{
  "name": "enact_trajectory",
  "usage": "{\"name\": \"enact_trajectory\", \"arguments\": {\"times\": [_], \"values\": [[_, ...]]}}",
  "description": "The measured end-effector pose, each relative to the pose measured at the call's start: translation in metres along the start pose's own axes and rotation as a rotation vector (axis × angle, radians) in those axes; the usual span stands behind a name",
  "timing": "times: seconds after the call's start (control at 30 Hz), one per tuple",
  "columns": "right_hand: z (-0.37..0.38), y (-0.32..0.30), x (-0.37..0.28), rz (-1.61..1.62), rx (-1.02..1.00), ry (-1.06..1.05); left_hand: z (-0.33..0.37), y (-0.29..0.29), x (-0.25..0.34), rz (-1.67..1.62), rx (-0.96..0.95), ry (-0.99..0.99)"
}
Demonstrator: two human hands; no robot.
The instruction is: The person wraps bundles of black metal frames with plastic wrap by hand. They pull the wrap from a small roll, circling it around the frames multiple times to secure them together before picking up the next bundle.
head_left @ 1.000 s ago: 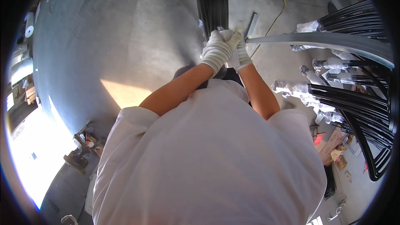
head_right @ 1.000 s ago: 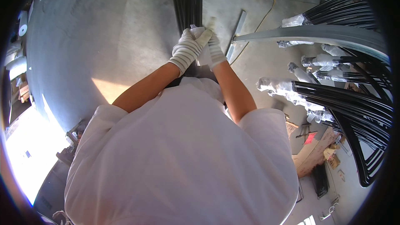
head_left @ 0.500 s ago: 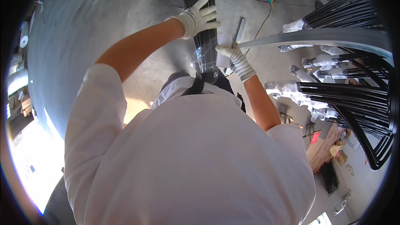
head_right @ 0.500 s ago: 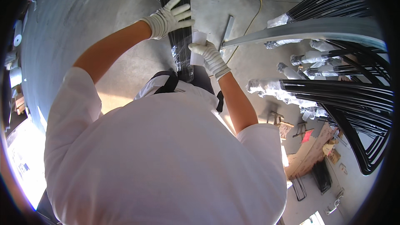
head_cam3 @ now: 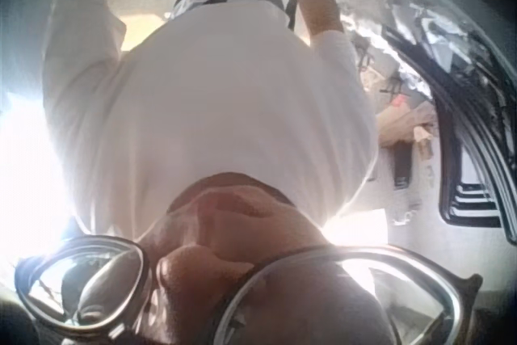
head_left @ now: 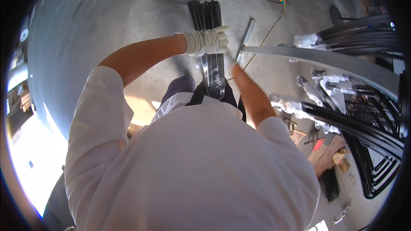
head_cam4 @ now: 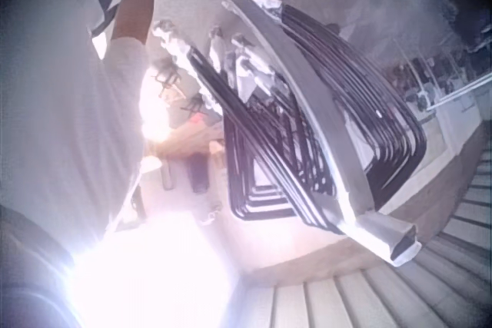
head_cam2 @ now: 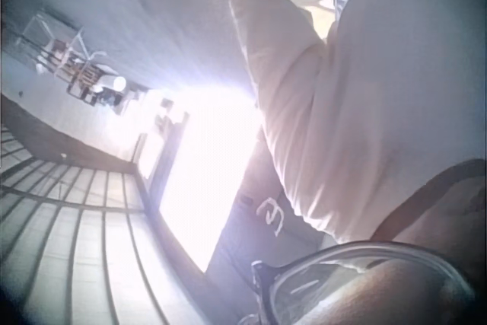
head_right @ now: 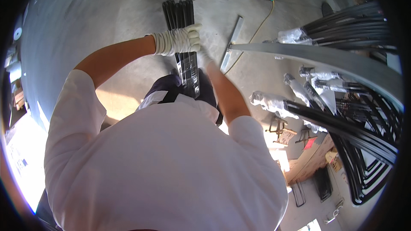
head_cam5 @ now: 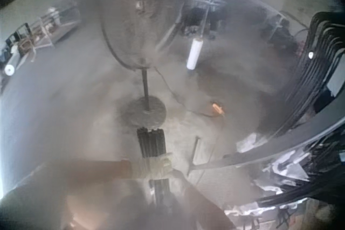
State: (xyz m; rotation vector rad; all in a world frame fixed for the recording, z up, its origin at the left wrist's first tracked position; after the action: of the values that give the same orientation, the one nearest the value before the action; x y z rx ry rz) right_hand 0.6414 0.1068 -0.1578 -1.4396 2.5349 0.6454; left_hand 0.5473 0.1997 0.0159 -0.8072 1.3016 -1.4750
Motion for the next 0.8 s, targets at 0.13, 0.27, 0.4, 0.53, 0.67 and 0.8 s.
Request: {"name": "enact_trajectory", "arguments": {"times": [0.13, 0.27, 0.4, 0.53, 0.67, 0.8], "values": [[0.008, 0.048, 0.028, 0.013, -0.199, 0.066, -0.01, -0.008, 0.014, 0.965, -0.584, 0.689], [0.001, 0.065, 0.03, 0.104, -0.3, 0.078, -0.06, -0.007, 0.024, 1.932, -0.255, 2.985], [-0.002, 0.063, 0.022, 0.229, -0.318, 0.035, -0.077, 0.015, 0.091, 1.668, -0.062, 2.571], [-0.013, 0.072, 0.004, 0.364, -0.348, -0.069, -0.069, -0.021, 0.091, 1.928, -1.126, 2.399], [-0.042, 0.07, -0.023, 0.532, -0.321, -0.286, -0.067, -0.044, 0.096, 2.049, -1.216, 2.232], [-0.11, 0.068, -0.083, 0.507, -0.284, -0.53, -0.044, -0.054, 0.083, 1.934, -1.065, 2.478]]}}
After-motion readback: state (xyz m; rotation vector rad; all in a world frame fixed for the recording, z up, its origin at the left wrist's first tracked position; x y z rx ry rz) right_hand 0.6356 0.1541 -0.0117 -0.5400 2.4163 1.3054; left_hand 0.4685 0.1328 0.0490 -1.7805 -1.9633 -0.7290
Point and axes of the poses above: each hand's wrist, its own z-axis towards the middle knuckle, its own y-axis out of the palm, x = y × z, the point moved 2 cm from there along z, towards the middle knuckle, and after that the axes turned 7 degrees about x, right-handed, at the moved point
